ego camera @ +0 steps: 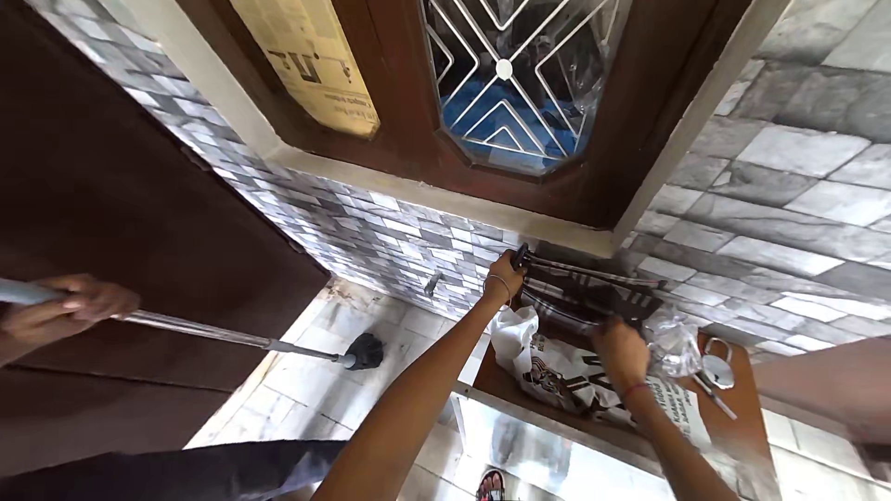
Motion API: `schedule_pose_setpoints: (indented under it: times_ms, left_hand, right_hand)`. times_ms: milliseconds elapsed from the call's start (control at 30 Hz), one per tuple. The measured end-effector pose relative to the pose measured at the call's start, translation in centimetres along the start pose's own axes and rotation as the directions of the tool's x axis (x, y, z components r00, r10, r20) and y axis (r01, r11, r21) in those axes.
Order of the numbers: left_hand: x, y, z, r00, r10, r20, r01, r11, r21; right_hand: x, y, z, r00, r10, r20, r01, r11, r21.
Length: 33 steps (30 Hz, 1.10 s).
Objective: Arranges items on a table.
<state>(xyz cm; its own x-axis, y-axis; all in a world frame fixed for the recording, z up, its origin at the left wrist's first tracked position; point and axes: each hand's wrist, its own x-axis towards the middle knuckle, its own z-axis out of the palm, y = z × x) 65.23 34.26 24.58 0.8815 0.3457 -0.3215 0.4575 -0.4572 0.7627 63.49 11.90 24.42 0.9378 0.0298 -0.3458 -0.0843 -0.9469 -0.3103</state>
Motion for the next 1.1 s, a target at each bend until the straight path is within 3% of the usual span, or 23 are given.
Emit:
schedule_pose_setpoints:
  times_ms: [100, 200, 267, 333, 367, 433, 533, 633, 700, 767, 867, 933, 1033, 1100]
  left_hand:
    - [-0.2, 0.5, 0.2, 1.000, -0.005, 0.010, 0.005, 1.000, 0.014]
    - [-0.7, 0.5, 0.6, 0.999, -0.015, -0.030, 0.015, 1.000, 0.007]
    - [-1.1, 0.0, 0.8, 0.996, -0.016, -0.087, 0.015, 1.000, -0.016]
    - [-1.5, -0.5, 1.1, 0.989, -0.021, -0.149, 0.012, 0.998, -0.062]
    - [-2.0, -0.7, 1.3, 0.984, -0.027, -0.174, 0.013, 0.997, -0.081]
    - [-3.3, -0.7, 1.8, 0.982, 0.010, -0.189, -0.020, 0.998, -0.054]
    - [-5.3, 0.2, 2.1, 0.984, 0.148, 0.097, -0.163, 0.971, 0.173]
    - [-5.7, 0.7, 3.1, 0.890, 0.219, 0.400, -0.382, 0.839, 0.388]
    - [-5.4, 0.1, 4.1, 0.868, 0.228, 0.442, -0.431, 0.788, 0.439]
    - [-5.1, -0.1, 4.5, 0.878, 0.209, 0.431, -0.405, 0.803, 0.437]
    - [-5.3, 0.2, 3.9, 0.922, 0.130, 0.366, -0.238, 0.934, 0.268]
    - [-5.3, -0.2, 3.8, 0.943, 0.069, 0.324, -0.118, 0.984, 0.135]
    - [-5.6, -0.1, 3.8, 0.940, 0.037, 0.338, -0.078, 0.991, 0.110]
    - [-6.3, 0.2, 3.6, 0.910, 0.056, 0.412, -0.146, 0.971, 0.189]
  right_hand:
    - [0.1, 3.4, -1.1, 0.994, 0.095, -0.045, -0.097, 0.994, -0.044]
    - [-0.3, 4.0, -1.2, 0.989, 0.118, -0.093, -0.122, 0.991, -0.049]
    - [-1.4, 3.9, -0.7, 0.975, 0.003, -0.224, 0.002, 1.000, 0.021]
    - [-2.6, 3.5, 0.5, 0.913, -0.194, -0.359, 0.237, 0.968, 0.082]
    - [-2.9, 3.1, 1.2, 0.882, -0.292, -0.370, 0.345, 0.935, 0.084]
    - [-2.6, 2.2, 2.1, 0.870, -0.433, -0.237, 0.459, 0.886, 0.065]
    - [0.1, 1.6, 2.3, 0.887, -0.461, -0.034, 0.461, 0.887, -0.014]
    - [1.3, 1.5, 1.7, 0.878, -0.477, -0.040, 0.472, 0.876, -0.096]
    - [1.5, 1.8, 1.4, 0.883, -0.469, -0.006, 0.463, 0.874, -0.147]
    - [1.7, 2.5, 1.4, 0.893, -0.450, 0.003, 0.444, 0.880, -0.167]
    - [1.9, 4.1, 2.0, 0.896, -0.402, -0.189, 0.415, 0.909, 0.034]
    - [1.6, 4.7, 2.6, 0.930, -0.254, -0.266, 0.324, 0.909, 0.261]
    - [1.4, 4.3, 2.6, 0.992, -0.021, -0.122, 0.091, 0.791, 0.605]
    - [0.6, 3.5, 1.1, 0.992, -0.017, 0.122, -0.084, 0.628, 0.773]
